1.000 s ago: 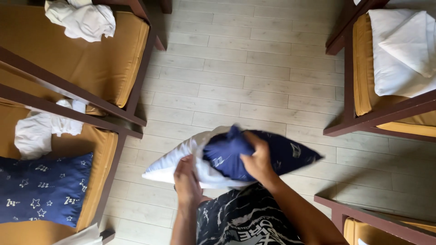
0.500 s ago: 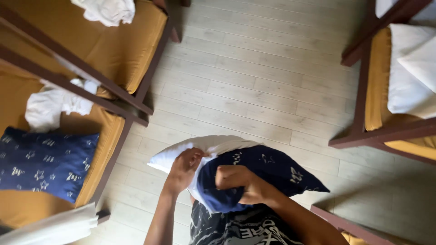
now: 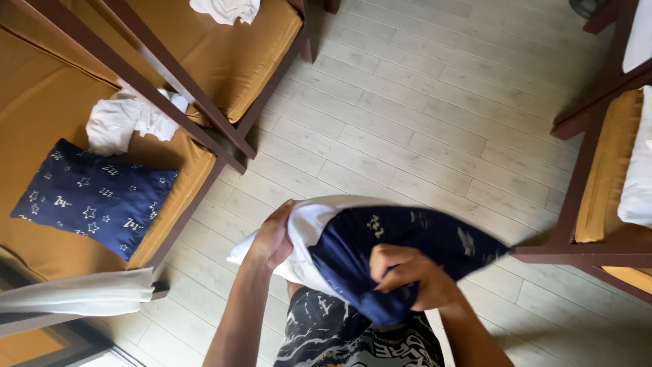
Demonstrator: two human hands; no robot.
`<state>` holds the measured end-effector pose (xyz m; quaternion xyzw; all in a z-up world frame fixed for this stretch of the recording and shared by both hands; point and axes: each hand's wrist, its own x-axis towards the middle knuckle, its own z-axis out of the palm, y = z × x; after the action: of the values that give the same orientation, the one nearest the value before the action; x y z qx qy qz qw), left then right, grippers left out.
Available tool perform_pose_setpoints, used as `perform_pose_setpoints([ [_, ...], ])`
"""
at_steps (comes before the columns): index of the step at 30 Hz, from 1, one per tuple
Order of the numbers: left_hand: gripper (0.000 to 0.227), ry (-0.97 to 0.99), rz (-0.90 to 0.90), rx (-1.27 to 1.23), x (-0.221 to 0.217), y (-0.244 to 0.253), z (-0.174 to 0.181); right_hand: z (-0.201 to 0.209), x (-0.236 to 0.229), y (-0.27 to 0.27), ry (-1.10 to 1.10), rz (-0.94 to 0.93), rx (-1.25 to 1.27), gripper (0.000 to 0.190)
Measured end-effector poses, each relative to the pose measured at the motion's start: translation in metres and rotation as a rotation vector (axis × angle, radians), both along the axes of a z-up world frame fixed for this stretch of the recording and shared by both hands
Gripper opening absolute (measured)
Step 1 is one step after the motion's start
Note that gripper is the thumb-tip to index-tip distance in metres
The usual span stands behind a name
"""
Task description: Putting a white pillowcase on a blue star-patterned pillow.
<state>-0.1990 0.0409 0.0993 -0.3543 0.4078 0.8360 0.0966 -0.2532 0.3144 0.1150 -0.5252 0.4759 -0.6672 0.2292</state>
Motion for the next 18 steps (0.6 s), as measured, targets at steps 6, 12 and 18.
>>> perform_pose_setpoints([
  [6,0.024,0.187,-0.087,0.096,0.05,-0.018,-0.106,-0.028,-0.008,0.024,-0.186,-0.226,-0.29,0.026],
  [12,0.044,-0.058,-0.095,0.032,0.081,0.023,-0.039,-0.005,0.013,0.0,-0.392,-0.547,-0.088,0.02],
  [18,0.071,-0.145,-0.286,0.157,0.111,0.035,-0.041,-0.02,0.019,-0.009,-0.62,-0.588,-0.204,0.016],
])
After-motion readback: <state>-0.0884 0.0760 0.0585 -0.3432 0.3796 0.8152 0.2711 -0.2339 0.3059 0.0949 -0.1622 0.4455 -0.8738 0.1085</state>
